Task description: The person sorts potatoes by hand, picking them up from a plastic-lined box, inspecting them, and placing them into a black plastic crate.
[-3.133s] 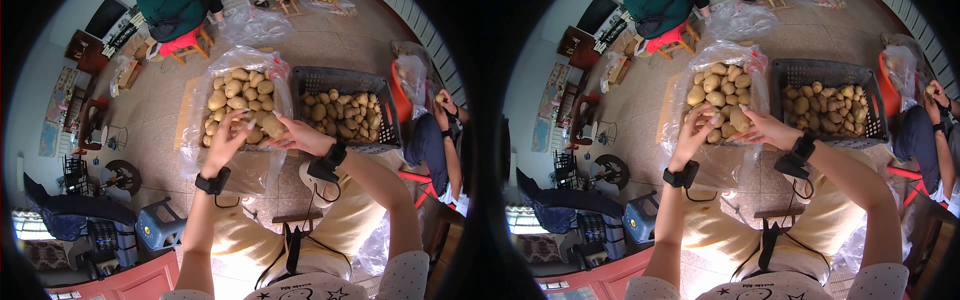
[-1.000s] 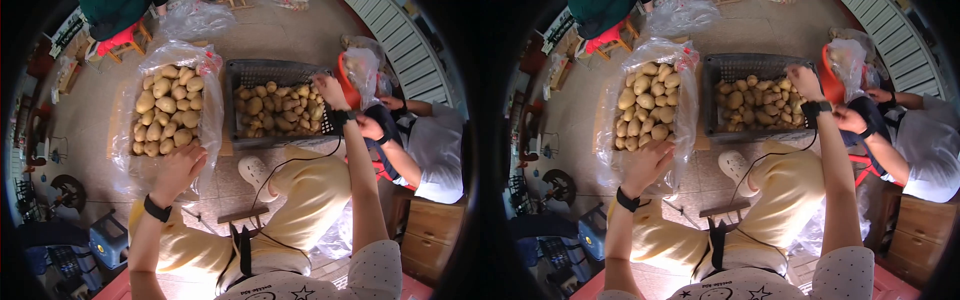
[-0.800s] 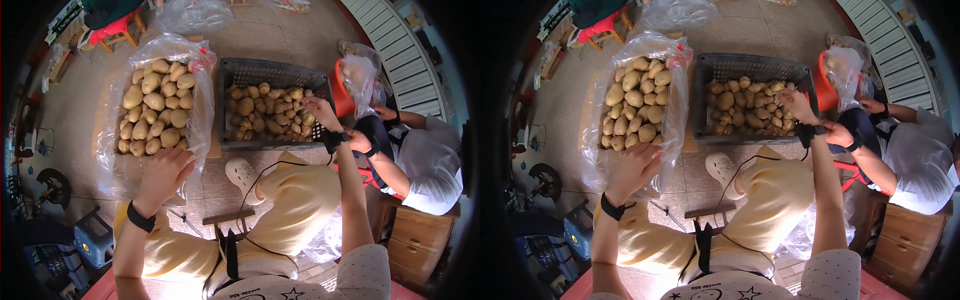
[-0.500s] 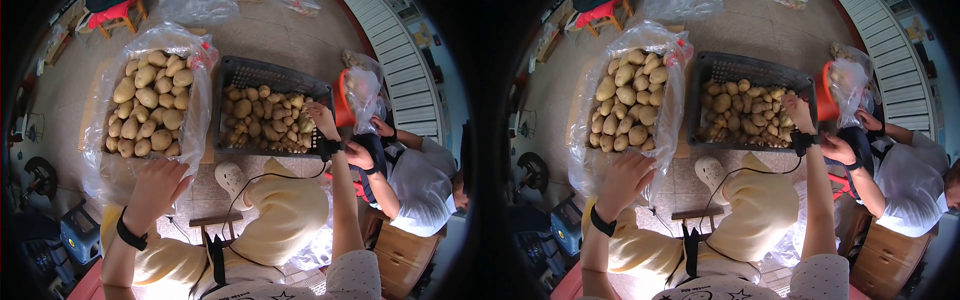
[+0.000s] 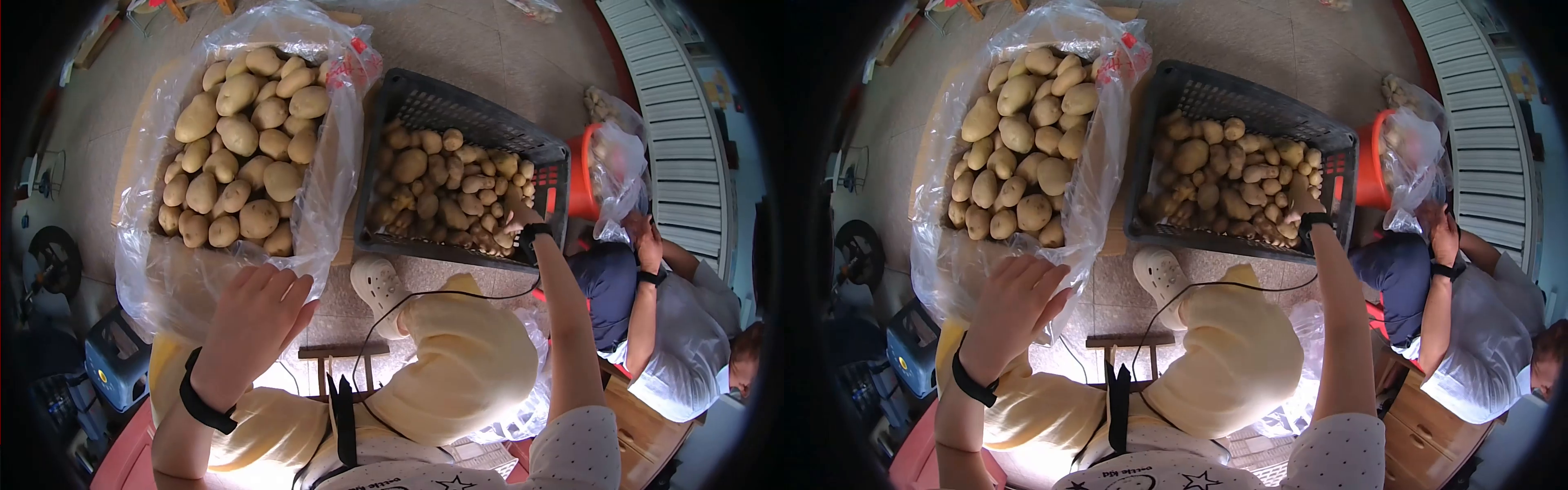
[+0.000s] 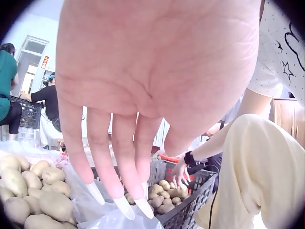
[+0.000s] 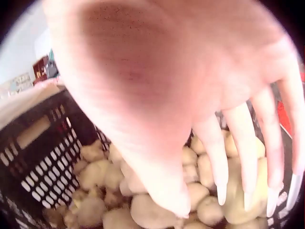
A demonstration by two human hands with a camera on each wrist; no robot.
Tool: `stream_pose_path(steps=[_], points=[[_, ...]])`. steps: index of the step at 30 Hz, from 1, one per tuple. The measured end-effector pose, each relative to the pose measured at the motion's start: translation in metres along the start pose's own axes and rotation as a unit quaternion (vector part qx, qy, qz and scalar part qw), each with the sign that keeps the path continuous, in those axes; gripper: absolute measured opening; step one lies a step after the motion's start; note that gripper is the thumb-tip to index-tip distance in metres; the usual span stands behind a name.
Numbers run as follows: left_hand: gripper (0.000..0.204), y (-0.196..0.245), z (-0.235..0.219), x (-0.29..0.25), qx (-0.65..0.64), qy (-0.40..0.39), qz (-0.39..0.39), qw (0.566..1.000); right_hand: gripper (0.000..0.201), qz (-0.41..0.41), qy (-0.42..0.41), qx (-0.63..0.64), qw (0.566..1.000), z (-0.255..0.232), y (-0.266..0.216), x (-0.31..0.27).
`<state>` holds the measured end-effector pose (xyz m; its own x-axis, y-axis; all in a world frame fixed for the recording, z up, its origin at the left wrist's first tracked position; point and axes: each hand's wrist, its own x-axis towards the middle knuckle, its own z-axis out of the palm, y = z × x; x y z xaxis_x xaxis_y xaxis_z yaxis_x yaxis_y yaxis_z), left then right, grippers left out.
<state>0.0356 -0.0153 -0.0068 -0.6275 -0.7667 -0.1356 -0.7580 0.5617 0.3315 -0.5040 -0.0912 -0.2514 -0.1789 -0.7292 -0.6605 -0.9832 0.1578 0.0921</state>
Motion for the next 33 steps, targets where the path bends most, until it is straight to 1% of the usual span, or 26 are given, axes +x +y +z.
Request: stream_pose_path(steps=[1,2,3,4,5,6,7,9,10,11,12,17,18,20,21,22,23,24,26,27,28,29,30,31,32,33], points=[[0.023,0.0,0.001,0.0,0.0,0.0,-0.005,1.0,0.034,0.002,-0.008,0.001,1.0,0.007,-0.002,0.006],[0.023,0.001,0.002,0.001,0.004,0.011,0.004,1.0,0.042,-0.004,0.007,-0.068,0.998,0.013,-0.002,0.008],[0.023,0.001,0.001,0.001,0.012,0.023,0.009,1.0,0.042,-0.015,0.01,-0.069,0.997,0.035,0.003,0.03],[0.023,0.002,0.002,0.001,0.019,0.024,-0.003,1.0,0.057,-0.011,0.305,0.097,0.947,0.068,0.014,0.062],[0.023,0.002,0.004,0.0,0.025,0.016,0.006,1.0,0.074,0.041,0.284,0.078,0.955,0.103,0.037,0.081],[0.023,0.001,0.007,0.001,0.032,0.01,0.015,0.999,0.093,0.091,0.265,0.057,0.958,0.078,0.009,0.041],[0.021,0.0,0.011,0.0,0.035,0.029,0.027,0.999,0.093,0.077,0.271,0.06,0.958,0.063,-0.011,0.05],[0.02,0.0,0.011,0.003,0.039,0.027,0.021,0.999,0.089,0.039,0.236,0.083,0.967,0.053,-0.021,0.027],[0.02,0.001,0.012,0.003,0.034,0.016,0.026,0.999,0.088,0.021,0.215,0.093,0.972,0.043,-0.025,0.028],[0.017,0.001,0.015,0.003,0.046,0.039,0.029,0.998,0.086,0.005,0.193,0.103,0.976,0.035,-0.028,0.027],[0.017,0.002,0.017,0.003,0.05,0.041,0.021,0.998,0.085,-0.009,0.169,0.113,0.979,0.028,-0.031,0.023],[0.015,0.005,0.016,0.004,0.059,0.06,0.033,0.996,0.077,-0.059,0.044,0.156,0.985,-0.016,-0.034,-0.017],[0.015,0.007,0.013,0.004,0.062,0.066,0.031,0.995,0.075,-0.067,0.023,0.163,0.984,-0.031,-0.035,-0.026],[0.017,0.012,0.007,0.004,0.054,0.089,-0.002,0.995,0.072,-0.082,-0.018,0.172,0.982,-0.062,-0.045,-0.045],[0.017,0.014,0.006,0.005,0.053,0.097,-0.007,0.994,0.062,-0.148,0.022,0.162,0.976,-0.085,-0.062,-0.061],[0.024,0.014,0.005,0.006,0.031,0.141,-0.007,0.989,0.062,-0.152,0.025,0.153,0.976,-0.099,-0.077,-0.075],[0.032,0.013,0.004,0.007,0.012,0.187,-0.007,0.982,0.062,-0.174,0.028,0.268,0.947,-0.113,-0.094,-0.087],[0.032,0.015,0.001,0.007,0.014,0.197,-0.014,0.98,0.062,-0.196,0.028,0.38,0.903,-0.127,-0.115,-0.102],[0.053,0.019,-0.003,0.008,-0.025,0.261,-0.03,0.964,0.058,-0.242,-0.004,0.424,0.873,-0.163,-0.17,-0.15],[0.053,0.019,-0.004,0.009,-0.024,0.273,-0.038,0.961,0.053,-0.258,-0.011,0.405,0.877,-0.169,-0.183,-0.155],[0.059,0.018,-0.003,0.009,-0.038,0.297,-0.032,0.954,0.044,-0.283,-0.028,0.422,0.861,-0.181,-0.209,-0.181],[0.066,0.016,-0.002,0.01,-0.052,0.32,-0.025,0.946,0.04,-0.295,-0.047,0.455,0.839,-0.182,-0.226,-0.189],[0.066,0.015,0.0,0.011,-0.051,0.331,-0.031,0.942,0.035,-0.306,-0.066,0.486,0.816,-0.182,-0.239,-0.195],[0.067,0.013,0.001,0.013,-0.065,0.338,-0.028,0.939,0.034,-0.301,-0.107,0.543,0.777,-0.179,-0.248,-0.202],[0.068,0.011,0.002,0.012,-0.079,0.344,-0.023,0.935,0.04,-0.327,-0.159,0.56,0.744,-0.174,-0.257,-0.202],[0.063,0.012,0.001,0.008,-0.074,0.368,-0.035,0.926,0.043,-0.304,-0.195,0.59,0.722,-0.167,-0.265,-0.204]])
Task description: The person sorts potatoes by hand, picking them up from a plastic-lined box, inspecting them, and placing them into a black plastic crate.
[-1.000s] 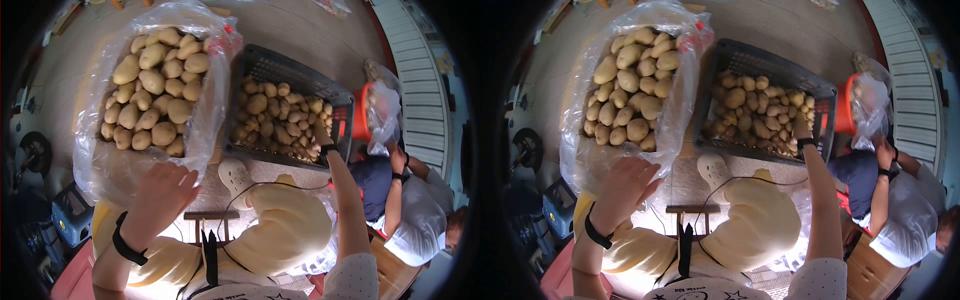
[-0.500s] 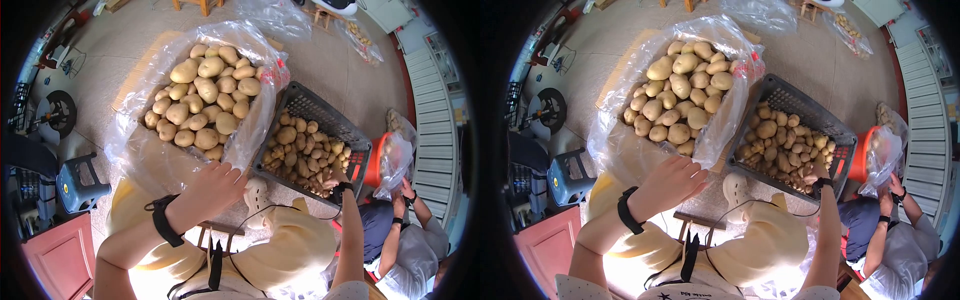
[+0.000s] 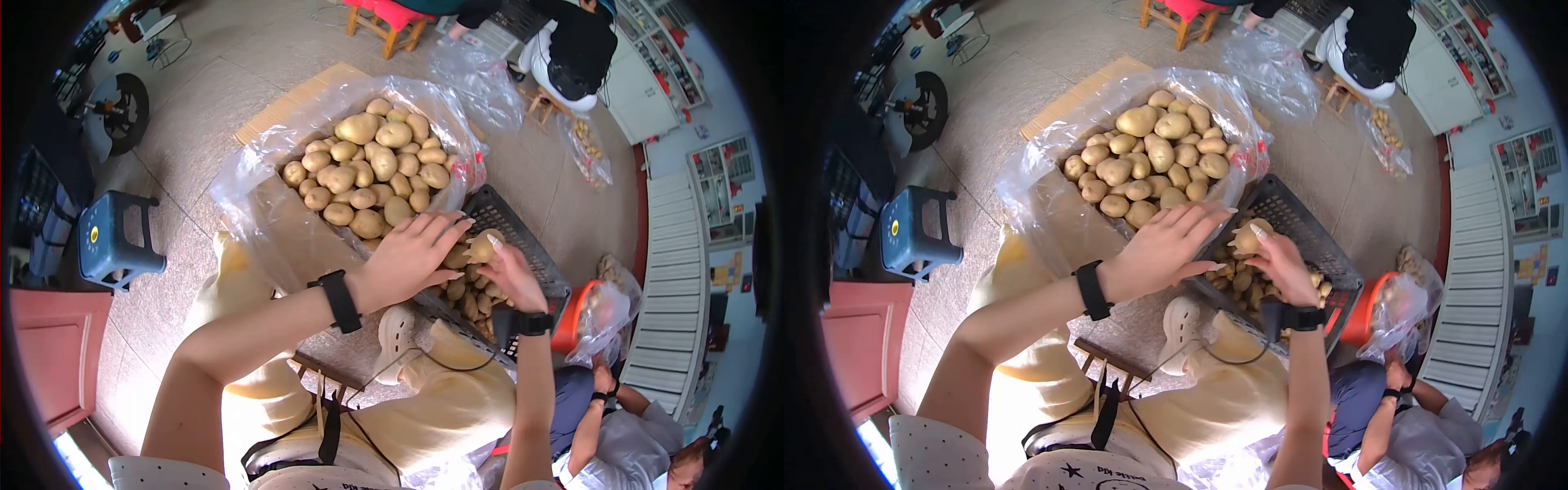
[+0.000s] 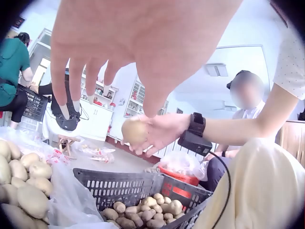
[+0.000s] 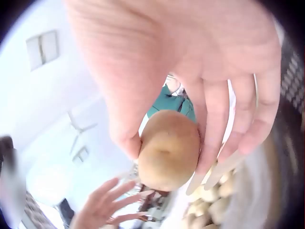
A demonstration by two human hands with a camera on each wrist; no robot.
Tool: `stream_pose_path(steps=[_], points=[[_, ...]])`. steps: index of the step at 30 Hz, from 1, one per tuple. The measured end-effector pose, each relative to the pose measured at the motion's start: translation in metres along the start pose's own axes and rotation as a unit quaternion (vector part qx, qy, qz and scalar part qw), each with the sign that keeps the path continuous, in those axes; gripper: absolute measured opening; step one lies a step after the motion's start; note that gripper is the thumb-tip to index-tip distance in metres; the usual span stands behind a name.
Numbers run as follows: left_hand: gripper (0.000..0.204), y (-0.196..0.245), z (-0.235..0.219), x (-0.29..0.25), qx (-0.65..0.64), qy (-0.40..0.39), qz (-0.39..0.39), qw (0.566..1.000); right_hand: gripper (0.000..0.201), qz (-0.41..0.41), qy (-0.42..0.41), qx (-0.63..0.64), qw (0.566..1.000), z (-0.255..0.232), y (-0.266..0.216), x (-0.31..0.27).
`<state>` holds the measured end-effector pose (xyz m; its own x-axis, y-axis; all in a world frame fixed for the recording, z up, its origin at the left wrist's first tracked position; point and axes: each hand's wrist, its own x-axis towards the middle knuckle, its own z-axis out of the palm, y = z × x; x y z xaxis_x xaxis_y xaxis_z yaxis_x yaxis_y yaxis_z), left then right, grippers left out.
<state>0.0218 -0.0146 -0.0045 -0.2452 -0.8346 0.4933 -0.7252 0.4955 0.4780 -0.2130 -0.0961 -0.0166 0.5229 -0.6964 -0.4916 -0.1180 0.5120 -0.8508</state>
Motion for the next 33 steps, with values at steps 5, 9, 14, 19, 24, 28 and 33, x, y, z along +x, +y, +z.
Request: stream_pose_path(steps=[5,9,14,19,24,28,33], points=[[0.05,-0.007,0.002,0.004,-0.057,0.011,0.017,0.998,0.055,0.063,-0.017,0.139,0.988,0.044,0.004,-0.009],[0.047,-0.006,0.005,0.007,-0.072,-0.02,0.015,0.997,0.062,0.045,-0.091,0.182,0.978,0.052,0.009,-0.013],[0.047,-0.004,-0.005,0.011,-0.125,-0.045,-0.03,0.991,0.07,0.036,-0.046,0.194,0.979,0.074,0.006,-0.017],[0.049,-0.007,-0.009,0.012,-0.135,-0.005,-0.054,0.989,0.075,-0.004,-0.105,0.032,0.994,0.066,0.009,-0.009],[0.053,-0.015,-0.014,0.02,-0.192,-0.099,-0.22,0.951,0.068,-0.097,0.112,-0.165,0.975,0.065,0.004,-0.011],[0.059,-0.021,-0.007,0.015,-0.412,-0.154,-0.306,0.844,0.044,-0.216,0.126,-0.16,0.955,0.069,-0.002,-0.018],[0.063,-0.021,-0.01,0.012,-0.541,-0.199,-0.316,0.754,0.062,-0.292,0.047,-0.31,0.903,0.069,0.006,-0.018]])
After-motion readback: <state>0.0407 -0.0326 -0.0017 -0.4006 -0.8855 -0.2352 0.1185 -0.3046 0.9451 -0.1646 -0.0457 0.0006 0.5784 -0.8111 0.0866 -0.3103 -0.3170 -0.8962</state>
